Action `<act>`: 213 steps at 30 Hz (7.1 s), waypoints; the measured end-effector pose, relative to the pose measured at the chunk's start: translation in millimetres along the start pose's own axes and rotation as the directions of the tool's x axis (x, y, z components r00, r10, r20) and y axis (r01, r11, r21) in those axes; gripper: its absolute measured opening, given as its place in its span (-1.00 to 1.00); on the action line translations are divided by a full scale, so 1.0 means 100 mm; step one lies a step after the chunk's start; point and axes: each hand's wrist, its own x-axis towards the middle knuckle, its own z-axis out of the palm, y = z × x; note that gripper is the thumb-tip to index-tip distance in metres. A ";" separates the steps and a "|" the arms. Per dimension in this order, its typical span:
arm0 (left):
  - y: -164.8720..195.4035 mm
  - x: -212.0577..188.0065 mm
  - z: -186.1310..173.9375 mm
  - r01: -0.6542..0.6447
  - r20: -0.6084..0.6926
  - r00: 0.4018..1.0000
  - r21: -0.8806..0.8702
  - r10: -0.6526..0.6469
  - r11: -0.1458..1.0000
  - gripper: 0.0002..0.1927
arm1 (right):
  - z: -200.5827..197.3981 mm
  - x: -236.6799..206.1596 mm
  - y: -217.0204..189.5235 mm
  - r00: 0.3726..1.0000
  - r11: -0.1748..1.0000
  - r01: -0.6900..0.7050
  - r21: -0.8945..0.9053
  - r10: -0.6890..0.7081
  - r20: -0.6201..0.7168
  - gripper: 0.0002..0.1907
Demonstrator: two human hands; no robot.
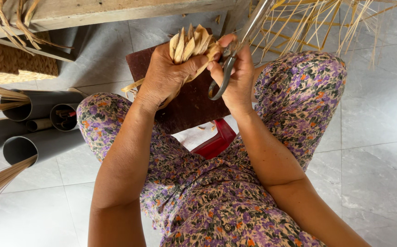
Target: The person sits on a low stool and uses scissors to trim the ends of dried palm leaf strips, cutting them one at a time over a wooden board on their lap. They then gather the trimmed strips, align the bundle by hand, and set it on the workbench.
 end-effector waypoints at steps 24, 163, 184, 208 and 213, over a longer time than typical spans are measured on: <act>-0.08 0.13 -0.20 -0.093 -0.188 0.979 -0.086 0.076 0.992 -0.79 | 0.00 -0.05 0.03 0.989 0.975 -0.139 -0.171 0.145 0.028 -0.32; -0.01 -0.01 -0.51 -0.212 -0.331 0.928 -0.093 0.171 0.973 -0.84 | -0.12 -0.01 1.36 0.964 0.586 -0.005 -0.811 0.218 0.151 -0.39; -0.04 0.09 -0.40 0.001 -0.243 0.969 -0.192 -0.048 0.981 -0.75 | 0.28 -0.16 0.24 0.943 0.848 0.331 -0.414 -0.312 0.115 -0.52; 0.10 0.04 -0.35 -0.112 -0.211 0.972 -0.039 0.102 0.993 -0.73 | 0.01 -0.45 0.09 0.875 0.875 -0.482 -0.037 0.483 0.021 -0.48; 0.05 0.04 -0.36 -0.122 -0.156 0.982 -0.071 0.110 0.990 -0.70 | 0.03 -0.45 0.07 0.885 0.893 -0.441 -0.088 0.449 0.120 -0.47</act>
